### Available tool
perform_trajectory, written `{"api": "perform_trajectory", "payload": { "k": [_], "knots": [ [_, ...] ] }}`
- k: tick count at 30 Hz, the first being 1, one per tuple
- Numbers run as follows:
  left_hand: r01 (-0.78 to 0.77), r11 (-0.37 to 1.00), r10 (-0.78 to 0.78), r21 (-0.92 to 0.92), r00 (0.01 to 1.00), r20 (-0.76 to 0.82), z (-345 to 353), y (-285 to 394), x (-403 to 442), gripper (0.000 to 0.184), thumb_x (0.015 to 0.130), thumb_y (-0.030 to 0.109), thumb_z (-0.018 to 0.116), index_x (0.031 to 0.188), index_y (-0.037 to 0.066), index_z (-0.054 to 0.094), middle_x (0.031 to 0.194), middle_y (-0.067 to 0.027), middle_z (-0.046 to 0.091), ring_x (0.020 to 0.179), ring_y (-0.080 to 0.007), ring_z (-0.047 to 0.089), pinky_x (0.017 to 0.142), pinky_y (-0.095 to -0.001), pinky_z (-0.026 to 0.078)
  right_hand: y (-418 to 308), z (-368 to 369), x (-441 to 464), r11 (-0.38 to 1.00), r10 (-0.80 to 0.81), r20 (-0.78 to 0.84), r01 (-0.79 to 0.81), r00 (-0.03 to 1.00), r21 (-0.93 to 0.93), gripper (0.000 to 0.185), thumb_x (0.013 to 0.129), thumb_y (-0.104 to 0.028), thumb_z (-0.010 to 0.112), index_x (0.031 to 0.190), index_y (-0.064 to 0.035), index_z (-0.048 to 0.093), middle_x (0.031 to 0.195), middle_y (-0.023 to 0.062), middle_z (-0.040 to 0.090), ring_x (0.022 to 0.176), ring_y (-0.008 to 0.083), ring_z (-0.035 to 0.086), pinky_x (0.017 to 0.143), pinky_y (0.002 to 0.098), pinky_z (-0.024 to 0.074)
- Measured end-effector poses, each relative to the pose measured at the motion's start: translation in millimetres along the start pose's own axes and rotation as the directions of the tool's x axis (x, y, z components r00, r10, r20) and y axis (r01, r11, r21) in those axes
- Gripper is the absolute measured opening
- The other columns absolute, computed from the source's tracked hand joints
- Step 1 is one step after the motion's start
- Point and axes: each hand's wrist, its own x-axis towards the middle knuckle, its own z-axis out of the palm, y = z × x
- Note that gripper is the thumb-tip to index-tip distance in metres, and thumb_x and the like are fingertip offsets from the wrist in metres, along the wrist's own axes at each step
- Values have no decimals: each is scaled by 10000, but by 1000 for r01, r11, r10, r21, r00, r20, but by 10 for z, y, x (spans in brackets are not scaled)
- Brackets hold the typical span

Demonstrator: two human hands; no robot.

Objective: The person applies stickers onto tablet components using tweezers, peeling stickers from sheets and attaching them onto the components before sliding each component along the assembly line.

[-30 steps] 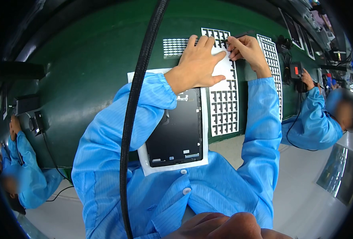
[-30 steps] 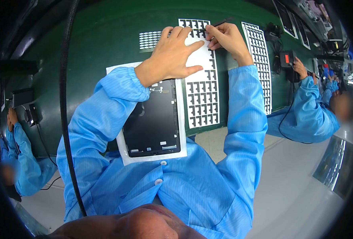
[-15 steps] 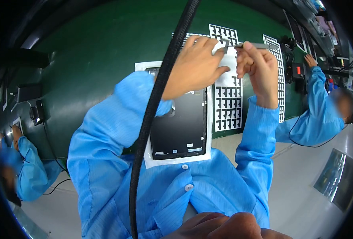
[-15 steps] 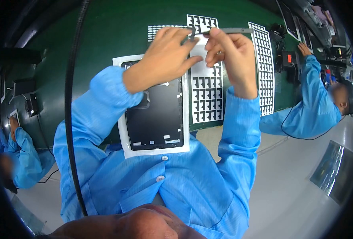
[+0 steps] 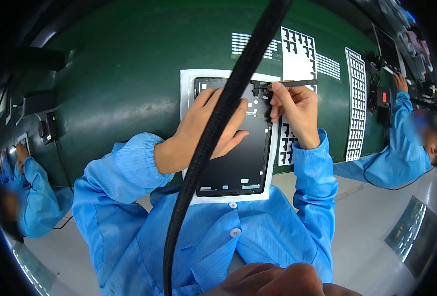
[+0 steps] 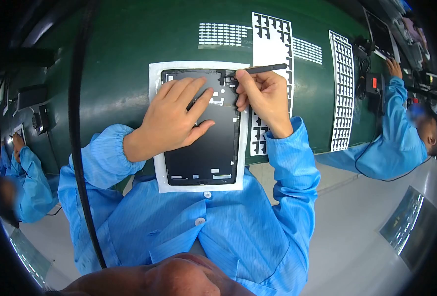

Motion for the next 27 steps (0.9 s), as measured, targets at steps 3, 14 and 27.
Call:
{"api": "perform_trajectory", "payload": {
  "k": [3, 14, 27],
  "knots": [
    [-4, 1000, 4, 15, 1000, 24, 9, 14, 3, 566, 755, 341, 766, 1182, -11, 647, 1265, -202, 571, 1131, -335, 547, 946, -426, 444, 5, -16, -6, 1000, 1, -7, -1, 1000, -9, 249, 951, -164, 678, 905, 81, 663, 692, 98, 651, 488, 132, 621, 415, 243, 503],
    [8, 995, -11, 98, 1000, 27, 18, 60, 3, 566, 763, 340, 762, 1189, -15, 644, 1279, -208, 562, 1144, -336, 541, 956, -434, 445, -3, -32, 7, 999, 34, 12, -34, 999, -16, 264, 944, -170, 691, 917, 91, 658, 701, 99, 654, 489, 137, 629, 420, 245, 509],
    [10, 996, -14, 91, 999, 46, -17, 64, 39, 584, 740, 331, 781, 1197, -5, 642, 1290, -194, 561, 1162, -329, 542, 942, -433, 455, -13, -54, 30, 999, 33, 49, -32, 998, -22, 272, 945, -172, 690, 892, 92, 650, 688, 94, 645, 490, 142, 634, 423, 250, 516]
  ]
}}
